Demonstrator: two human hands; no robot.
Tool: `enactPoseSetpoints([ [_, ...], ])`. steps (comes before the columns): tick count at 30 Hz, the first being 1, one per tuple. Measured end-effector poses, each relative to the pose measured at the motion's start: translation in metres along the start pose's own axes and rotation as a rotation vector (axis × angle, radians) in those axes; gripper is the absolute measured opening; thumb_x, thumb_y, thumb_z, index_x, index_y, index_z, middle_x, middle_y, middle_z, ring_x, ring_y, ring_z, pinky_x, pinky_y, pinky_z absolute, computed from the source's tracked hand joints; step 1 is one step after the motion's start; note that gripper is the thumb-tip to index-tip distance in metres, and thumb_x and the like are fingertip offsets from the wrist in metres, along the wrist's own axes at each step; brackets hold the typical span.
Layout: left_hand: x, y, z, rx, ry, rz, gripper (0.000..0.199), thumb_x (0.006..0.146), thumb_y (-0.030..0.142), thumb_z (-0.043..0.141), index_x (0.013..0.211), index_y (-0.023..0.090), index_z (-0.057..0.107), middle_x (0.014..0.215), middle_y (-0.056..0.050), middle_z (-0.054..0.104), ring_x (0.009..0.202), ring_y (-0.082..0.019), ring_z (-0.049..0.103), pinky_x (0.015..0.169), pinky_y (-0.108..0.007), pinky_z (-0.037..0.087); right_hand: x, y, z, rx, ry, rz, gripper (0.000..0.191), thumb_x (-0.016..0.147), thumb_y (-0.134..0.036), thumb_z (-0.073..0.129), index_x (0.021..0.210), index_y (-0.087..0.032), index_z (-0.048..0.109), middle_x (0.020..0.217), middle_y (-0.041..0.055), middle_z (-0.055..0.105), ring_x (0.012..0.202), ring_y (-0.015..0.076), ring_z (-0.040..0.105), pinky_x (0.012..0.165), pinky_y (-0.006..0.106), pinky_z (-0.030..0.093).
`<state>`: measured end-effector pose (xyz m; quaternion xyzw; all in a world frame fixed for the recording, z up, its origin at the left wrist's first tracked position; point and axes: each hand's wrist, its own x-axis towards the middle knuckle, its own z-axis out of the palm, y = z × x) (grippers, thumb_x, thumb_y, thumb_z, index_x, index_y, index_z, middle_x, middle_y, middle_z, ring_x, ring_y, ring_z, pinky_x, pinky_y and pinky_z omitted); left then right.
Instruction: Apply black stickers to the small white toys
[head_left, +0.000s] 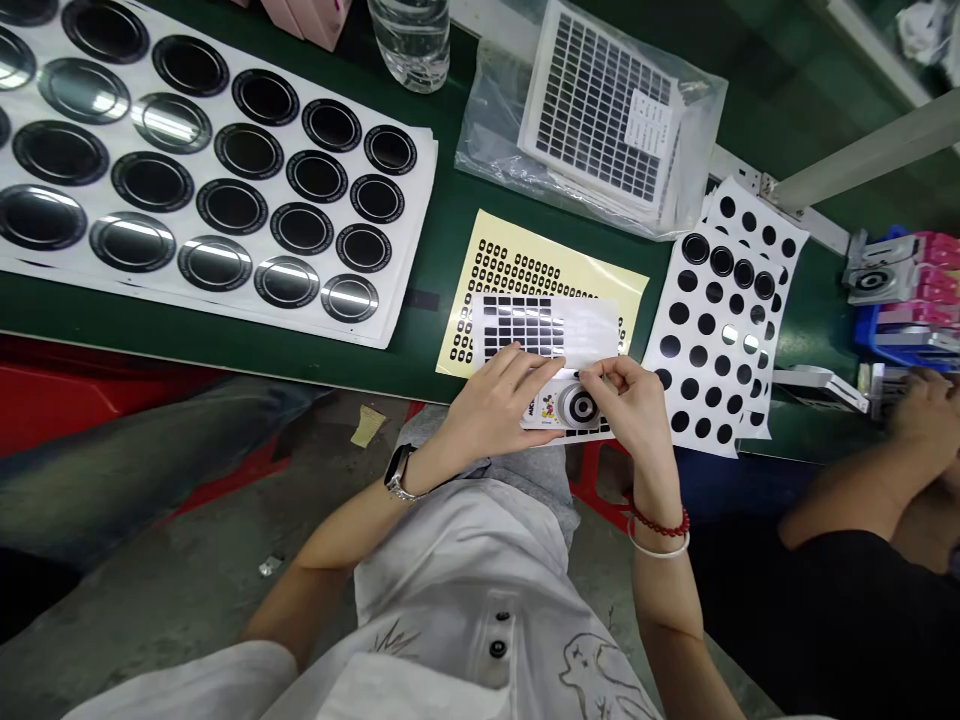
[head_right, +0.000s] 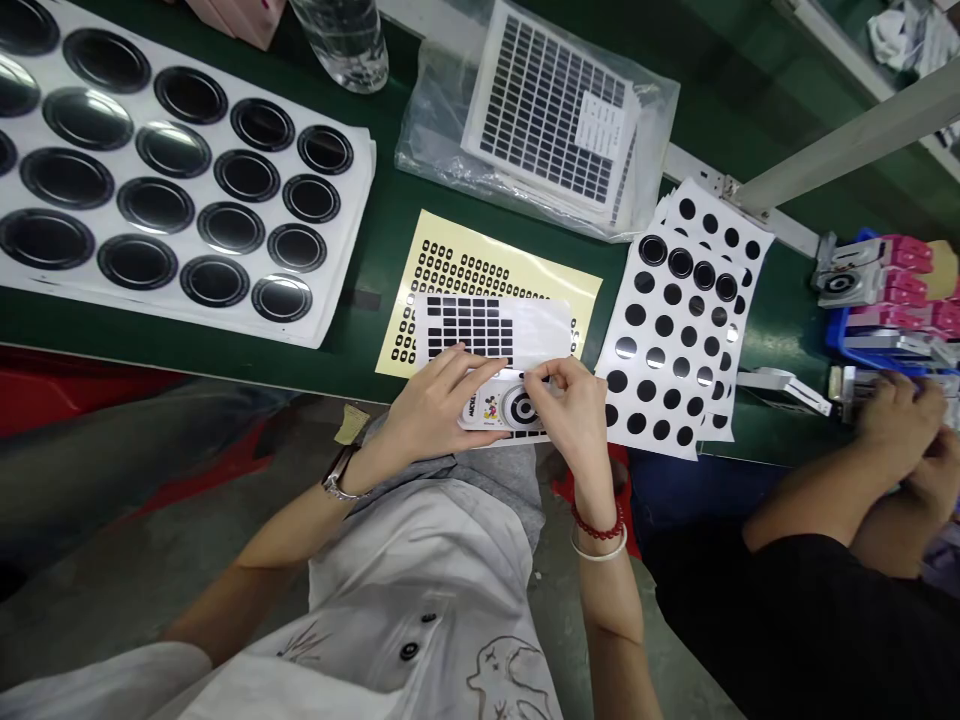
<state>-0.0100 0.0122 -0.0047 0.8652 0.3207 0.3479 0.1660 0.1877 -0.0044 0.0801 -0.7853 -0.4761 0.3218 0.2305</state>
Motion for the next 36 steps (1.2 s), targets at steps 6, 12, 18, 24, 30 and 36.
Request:
enactPoseSetpoints([
  [6,-0.001,0.0,0.0,-0.023,-0.043,-0.031,0.083,0.094,0.063,0.073,0.155,0.014,0.047,0.129,-0.016,0.068,0.12,-0.036,0.066,0.114,-0.058,0.055,0.007,-0.009,-0.007,-0.056,-0.094,0.034,0.025,0.076,-0.047,0.068,0.068,-0.024,0.064,0.06,-0.0034,0.038,0.063,0.0167,0.042,0.063,0.033,0.033],
  [12,-0.002,-0.001,-0.002,-0.06,-0.079,-0.037,0.081,0.095,0.059,0.074,0.155,0.013,0.048,0.132,-0.017,0.067,0.126,-0.037,0.064,0.117,-0.059,0.053,0.022,-0.004,-0.017,-0.041,-0.315,0.012,0.03,0.081,-0.048,0.072,0.07,-0.023,0.058,0.058,-0.0048,0.044,0.056,0.0132,0.039,0.057,0.031,0.032],
  [18,-0.001,-0.001,-0.003,-0.02,-0.058,-0.01,0.078,0.095,0.06,0.074,0.151,0.01,0.05,0.129,-0.017,0.068,0.12,-0.036,0.066,0.113,-0.057,0.056,0.048,-0.001,-0.042,0.064,-0.574,-0.076,0.037,0.087,-0.057,0.074,0.092,-0.02,0.073,0.082,0.0042,0.071,0.073,0.0171,0.062,0.065,0.032,0.048],
  [24,0.002,0.0,-0.006,-0.015,-0.046,0.007,0.078,0.097,0.062,0.071,0.152,0.011,0.049,0.127,-0.016,0.069,0.118,-0.034,0.066,0.114,-0.055,0.056,0.069,-0.02,-0.044,-0.19,-0.713,-0.205,0.027,0.088,-0.048,0.074,0.083,-0.022,0.08,0.076,0.0039,0.074,0.067,0.018,0.063,0.061,0.032,0.044],
  [30,0.004,0.001,-0.007,-0.026,-0.061,-0.013,0.077,0.096,0.06,0.072,0.154,0.015,0.048,0.122,-0.014,0.069,0.115,-0.034,0.066,0.113,-0.057,0.055,0.063,-0.03,-0.033,-0.419,-0.649,-0.357,0.019,0.092,-0.022,0.066,0.074,-0.022,0.07,0.07,0.0028,0.07,0.061,0.0164,0.057,0.059,0.033,0.037],
  [36,0.002,0.001,-0.007,-0.024,-0.078,-0.046,0.078,0.093,0.058,0.077,0.154,0.018,0.049,0.121,-0.013,0.069,0.118,-0.035,0.065,0.112,-0.057,0.055,0.065,-0.027,-0.04,-0.281,-0.799,-0.324,0.02,0.098,-0.035,0.061,0.085,-0.022,0.069,0.06,-0.0014,0.069,0.057,0.0164,0.065,0.061,0.031,0.046],
])
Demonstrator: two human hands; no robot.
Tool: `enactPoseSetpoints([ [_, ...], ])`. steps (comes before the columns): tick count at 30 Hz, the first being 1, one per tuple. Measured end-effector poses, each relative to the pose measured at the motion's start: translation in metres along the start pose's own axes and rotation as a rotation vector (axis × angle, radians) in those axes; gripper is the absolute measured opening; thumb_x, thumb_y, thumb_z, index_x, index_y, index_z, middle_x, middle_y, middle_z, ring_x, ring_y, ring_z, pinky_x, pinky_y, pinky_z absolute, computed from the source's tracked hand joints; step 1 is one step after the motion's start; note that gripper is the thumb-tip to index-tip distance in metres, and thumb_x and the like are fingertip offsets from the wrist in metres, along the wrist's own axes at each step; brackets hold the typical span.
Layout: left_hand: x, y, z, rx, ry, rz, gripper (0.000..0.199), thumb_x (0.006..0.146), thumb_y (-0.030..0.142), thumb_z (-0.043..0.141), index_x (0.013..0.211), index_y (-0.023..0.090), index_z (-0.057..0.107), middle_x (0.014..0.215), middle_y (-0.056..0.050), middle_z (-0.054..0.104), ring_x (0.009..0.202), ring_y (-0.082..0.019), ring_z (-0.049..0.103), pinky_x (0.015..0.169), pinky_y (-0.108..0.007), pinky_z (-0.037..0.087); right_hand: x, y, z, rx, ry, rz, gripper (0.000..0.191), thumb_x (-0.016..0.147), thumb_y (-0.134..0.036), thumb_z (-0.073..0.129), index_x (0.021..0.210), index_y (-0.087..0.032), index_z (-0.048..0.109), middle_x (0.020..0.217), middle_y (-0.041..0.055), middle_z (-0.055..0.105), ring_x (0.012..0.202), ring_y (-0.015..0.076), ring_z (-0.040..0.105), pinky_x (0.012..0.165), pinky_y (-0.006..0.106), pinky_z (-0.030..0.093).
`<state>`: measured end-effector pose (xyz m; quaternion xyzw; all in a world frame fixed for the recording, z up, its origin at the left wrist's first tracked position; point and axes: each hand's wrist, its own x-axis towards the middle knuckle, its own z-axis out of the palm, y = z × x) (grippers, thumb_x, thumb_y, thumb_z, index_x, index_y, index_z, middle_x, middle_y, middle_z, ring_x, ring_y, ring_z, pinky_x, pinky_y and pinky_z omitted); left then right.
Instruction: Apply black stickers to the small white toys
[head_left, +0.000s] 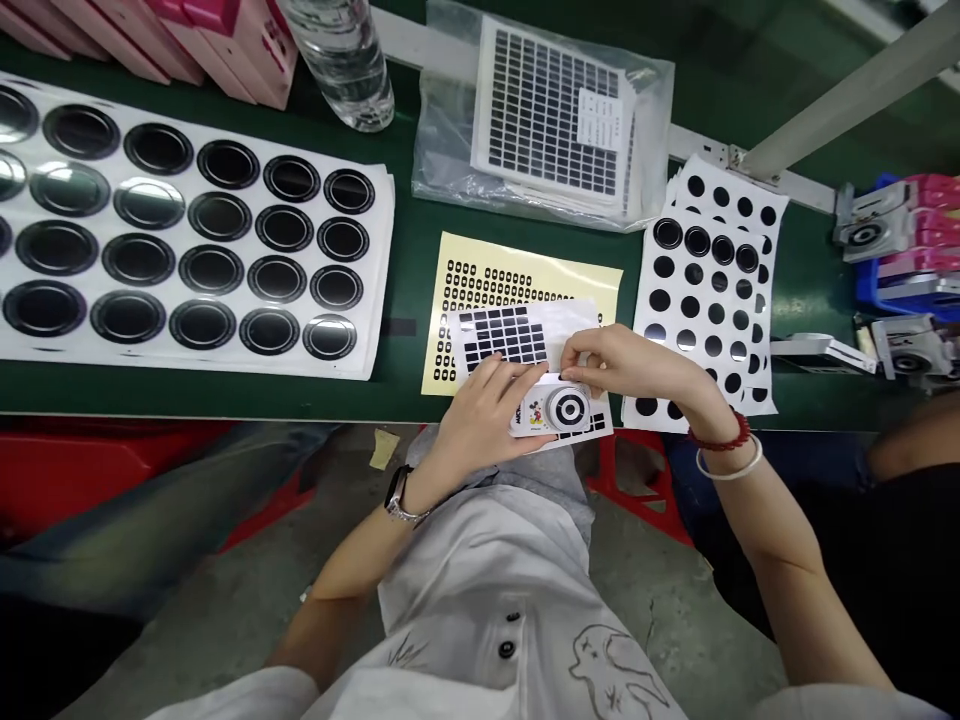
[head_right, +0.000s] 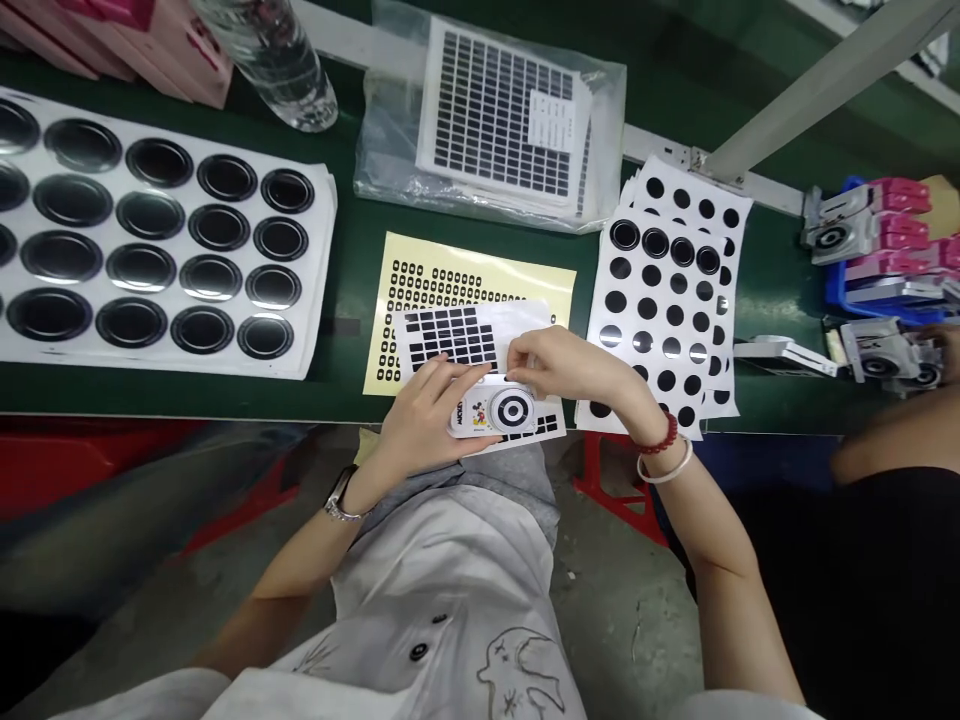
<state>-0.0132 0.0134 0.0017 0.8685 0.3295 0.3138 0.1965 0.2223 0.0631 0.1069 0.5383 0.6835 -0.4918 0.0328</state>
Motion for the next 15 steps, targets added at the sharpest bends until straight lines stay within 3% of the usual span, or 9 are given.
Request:
enactPoseSetpoints([
  [4,-0.001,-0.001,-0.002,0.003,-0.022,0.012,0.079,0.092,0.059,0.077,0.153,0.017,0.049,0.122,-0.014,0.068,0.118,-0.035,0.065,0.115,-0.057,0.054,0.011,0.004,-0.007,0.112,-0.112,0.072,0.019,0.092,-0.038,0.07,0.082,-0.022,0.07,0.057,-0.0017,0.07,0.051,0.0172,0.068,0.054,0.029,0.049],
  [8,0.001,-0.002,-0.005,-0.006,-0.027,0.024,0.08,0.092,0.058,0.077,0.153,0.017,0.048,0.119,-0.012,0.067,0.112,-0.033,0.065,0.112,-0.055,0.055,0.016,0.012,-0.008,0.15,-0.105,-0.011,0.019,0.091,-0.039,0.073,0.083,-0.022,0.075,0.064,-0.0018,0.072,0.045,0.0116,0.062,0.05,0.026,0.048],
  [10,0.002,-0.002,-0.006,-0.002,-0.049,0.001,0.082,0.09,0.057,0.079,0.155,0.018,0.046,0.118,-0.012,0.067,0.112,-0.033,0.065,0.109,-0.054,0.056,0.01,0.02,-0.011,0.218,-0.1,-0.046,0.024,0.091,-0.044,0.072,0.091,-0.021,0.08,0.071,-0.0002,0.076,0.051,0.0119,0.066,0.055,0.026,0.052],
  [13,0.003,-0.003,-0.006,0.025,-0.054,0.008,0.086,0.089,0.058,0.08,0.157,0.019,0.044,0.119,-0.012,0.067,0.113,-0.034,0.064,0.106,-0.053,0.057,-0.005,0.033,-0.02,0.312,0.0,-0.045,0.033,0.091,-0.049,0.072,0.102,-0.02,0.083,0.083,0.0046,0.081,0.066,0.0158,0.074,0.062,0.027,0.058],
  [15,0.004,-0.003,-0.005,0.041,-0.042,0.022,0.085,0.089,0.059,0.08,0.156,0.018,0.046,0.118,-0.012,0.067,0.113,-0.034,0.064,0.105,-0.051,0.058,-0.014,0.037,-0.022,0.31,0.117,-0.035,0.036,0.092,-0.051,0.072,0.105,-0.02,0.084,0.092,0.0068,0.083,0.065,0.0153,0.073,0.059,0.027,0.056],
])
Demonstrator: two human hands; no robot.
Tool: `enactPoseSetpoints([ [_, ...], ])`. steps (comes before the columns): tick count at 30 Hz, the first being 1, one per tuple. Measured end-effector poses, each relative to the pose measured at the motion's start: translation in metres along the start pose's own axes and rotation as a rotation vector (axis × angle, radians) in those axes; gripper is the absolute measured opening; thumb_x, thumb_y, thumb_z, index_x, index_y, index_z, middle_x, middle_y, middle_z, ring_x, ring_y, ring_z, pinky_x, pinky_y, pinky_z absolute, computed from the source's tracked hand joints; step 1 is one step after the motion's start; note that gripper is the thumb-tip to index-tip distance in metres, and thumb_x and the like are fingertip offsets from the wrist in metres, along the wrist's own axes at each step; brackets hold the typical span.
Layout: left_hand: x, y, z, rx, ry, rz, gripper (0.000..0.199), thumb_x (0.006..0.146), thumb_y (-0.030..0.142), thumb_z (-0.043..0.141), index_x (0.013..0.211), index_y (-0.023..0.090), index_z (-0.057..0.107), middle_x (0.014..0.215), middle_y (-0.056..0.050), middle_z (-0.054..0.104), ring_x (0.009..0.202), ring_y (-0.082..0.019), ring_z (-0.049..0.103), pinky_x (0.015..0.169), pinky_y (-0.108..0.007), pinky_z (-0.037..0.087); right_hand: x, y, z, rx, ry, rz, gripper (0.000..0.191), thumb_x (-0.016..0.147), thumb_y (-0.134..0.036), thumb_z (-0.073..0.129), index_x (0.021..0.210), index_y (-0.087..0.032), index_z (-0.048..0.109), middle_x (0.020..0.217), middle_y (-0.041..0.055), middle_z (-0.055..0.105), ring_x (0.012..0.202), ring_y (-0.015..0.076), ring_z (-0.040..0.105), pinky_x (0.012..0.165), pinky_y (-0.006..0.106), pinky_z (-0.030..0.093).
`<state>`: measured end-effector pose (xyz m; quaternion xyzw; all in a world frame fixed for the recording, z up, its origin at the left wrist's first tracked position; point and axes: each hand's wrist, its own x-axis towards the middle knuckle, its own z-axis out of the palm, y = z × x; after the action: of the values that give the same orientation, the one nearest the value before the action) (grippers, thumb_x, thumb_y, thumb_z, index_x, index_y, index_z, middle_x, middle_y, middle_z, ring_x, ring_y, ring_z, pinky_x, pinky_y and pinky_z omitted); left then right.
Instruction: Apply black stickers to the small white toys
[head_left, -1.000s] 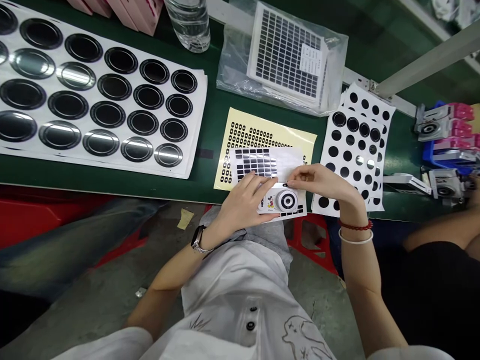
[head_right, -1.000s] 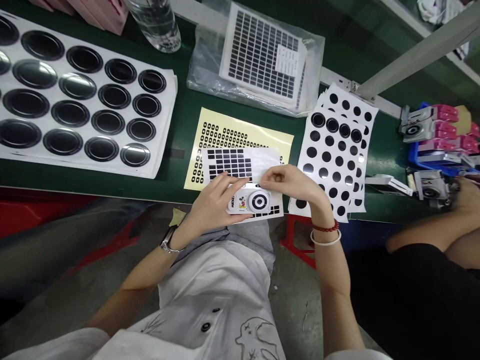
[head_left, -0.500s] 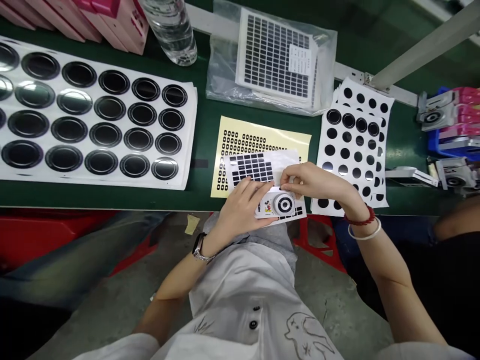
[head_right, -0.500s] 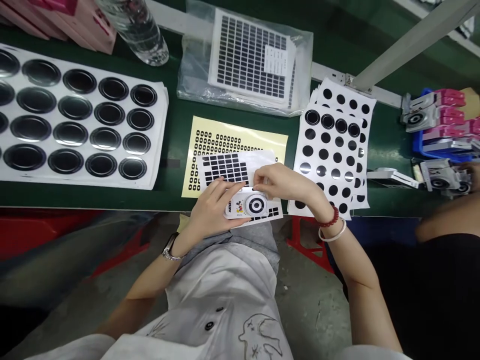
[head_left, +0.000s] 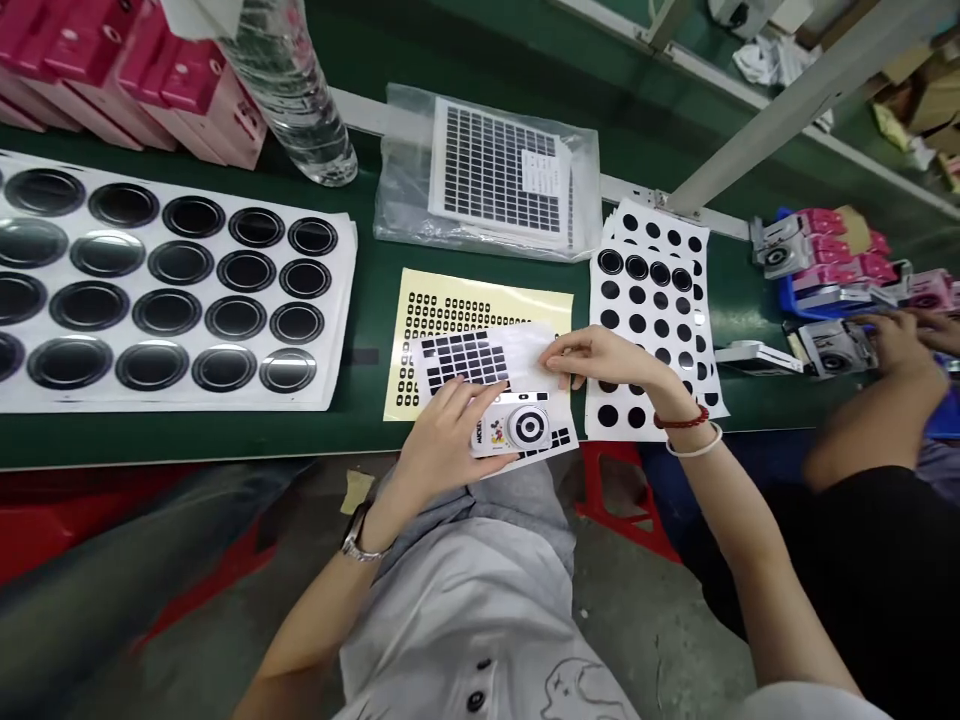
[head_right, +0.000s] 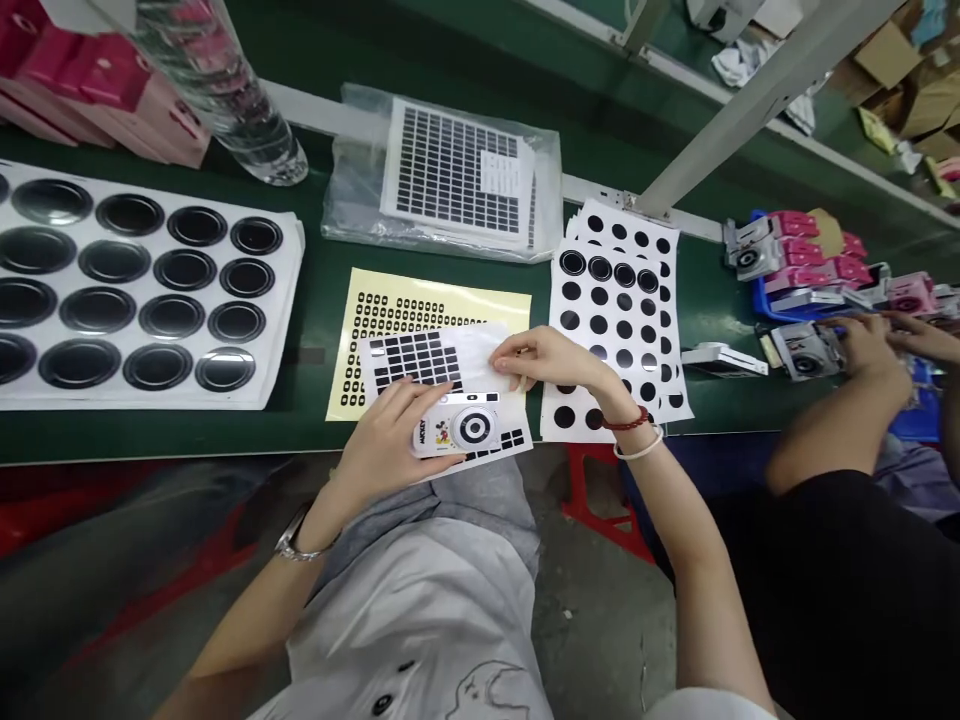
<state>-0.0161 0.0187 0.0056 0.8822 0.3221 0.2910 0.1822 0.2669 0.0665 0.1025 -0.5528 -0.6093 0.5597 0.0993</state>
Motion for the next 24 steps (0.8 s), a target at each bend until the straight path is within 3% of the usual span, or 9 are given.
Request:
enactPoseSetpoints([
  [3,0.0,0.0,0.0,0.009,0.006,-0.002,0.083,0.087,0.058,0.081,0.151,0.015,0.051,0.117,-0.013,0.067,0.111,-0.033,0.064,0.104,-0.05,0.058,-0.002,-0.002,0.007,-0.057,0.031,-0.063,0.033,0.093,-0.051,0.072,0.104,-0.022,0.085,0.094,0.0056,0.082,0.065,0.0129,0.067,0.058,0.026,0.05],
  [6,0.001,0.0,-0.001,0.007,-0.011,-0.008,0.081,0.086,0.056,0.082,0.149,0.014,0.053,0.117,-0.013,0.066,0.11,-0.034,0.063,0.104,-0.051,0.058,0.011,-0.005,0.021,-0.071,-0.078,-0.091,0.018,0.088,-0.039,0.079,0.091,-0.022,0.084,0.087,0.0034,0.08,0.067,0.0124,0.065,0.061,0.025,0.048],
  [9,0.001,0.001,-0.002,-0.008,-0.019,-0.001,0.08,0.085,0.056,0.083,0.148,0.014,0.055,0.116,-0.013,0.066,0.11,-0.034,0.063,0.104,-0.052,0.057,0.026,-0.01,0.03,-0.103,-0.19,0.0,0.011,0.086,-0.031,0.08,0.079,-0.022,0.08,0.07,0.0005,0.073,0.052,0.0106,0.056,0.052,0.026,0.042],
  [13,0.002,0.002,-0.003,-0.012,-0.01,0.008,0.078,0.087,0.054,0.081,0.149,0.016,0.052,0.117,-0.013,0.066,0.108,-0.033,0.063,0.098,-0.049,0.058,0.027,-0.016,0.031,-0.18,-0.123,-0.03,0.011,0.08,-0.021,0.083,0.071,-0.023,0.077,0.068,-0.001,0.072,0.057,0.0118,0.059,0.056,0.026,0.042],
  [16,0.002,0.001,-0.001,0.017,0.012,0.002,0.077,0.091,0.055,0.078,0.152,0.018,0.049,0.116,-0.012,0.066,0.106,-0.032,0.064,0.093,-0.046,0.059,0.017,-0.009,0.005,-0.238,0.044,-0.009,0.004,0.081,-0.028,0.084,0.08,-0.024,0.082,0.077,0.0,0.077,0.064,0.0142,0.064,0.063,0.028,0.047],
  [18,0.002,-0.001,0.001,0.036,0.031,0.003,0.075,0.093,0.057,0.075,0.152,0.019,0.049,0.117,-0.012,0.066,0.107,-0.032,0.064,0.092,-0.046,0.059,0.008,0.004,-0.028,-0.287,0.275,0.063,0.014,0.089,-0.036,0.077,0.096,-0.025,0.083,0.094,0.0034,0.08,0.074,0.0175,0.067,0.072,0.031,0.052],
  [21,0.001,-0.002,0.004,0.058,0.042,0.03,0.071,0.097,0.059,0.069,0.152,0.019,0.05,0.117,-0.013,0.066,0.108,-0.033,0.065,0.092,-0.046,0.059,-0.011,0.032,-0.083,-0.378,0.716,0.24,0.028,0.098,-0.038,0.065,0.117,-0.022,0.076,0.123,0.0136,0.074,0.107,0.0283,0.069,0.091,0.041,0.055],
  [24,0.0,-0.003,0.004,0.064,0.049,0.048,0.067,0.1,0.058,0.066,0.15,0.017,0.051,0.117,-0.013,0.066,0.108,-0.033,0.064,0.092,-0.045,0.059,-0.027,0.061,-0.121,-0.438,0.959,0.433,0.039,0.092,-0.035,0.073,0.124,-0.014,0.07,0.131,0.0235,0.066,0.117,0.0374,0.065,0.092,0.046,0.057],
])
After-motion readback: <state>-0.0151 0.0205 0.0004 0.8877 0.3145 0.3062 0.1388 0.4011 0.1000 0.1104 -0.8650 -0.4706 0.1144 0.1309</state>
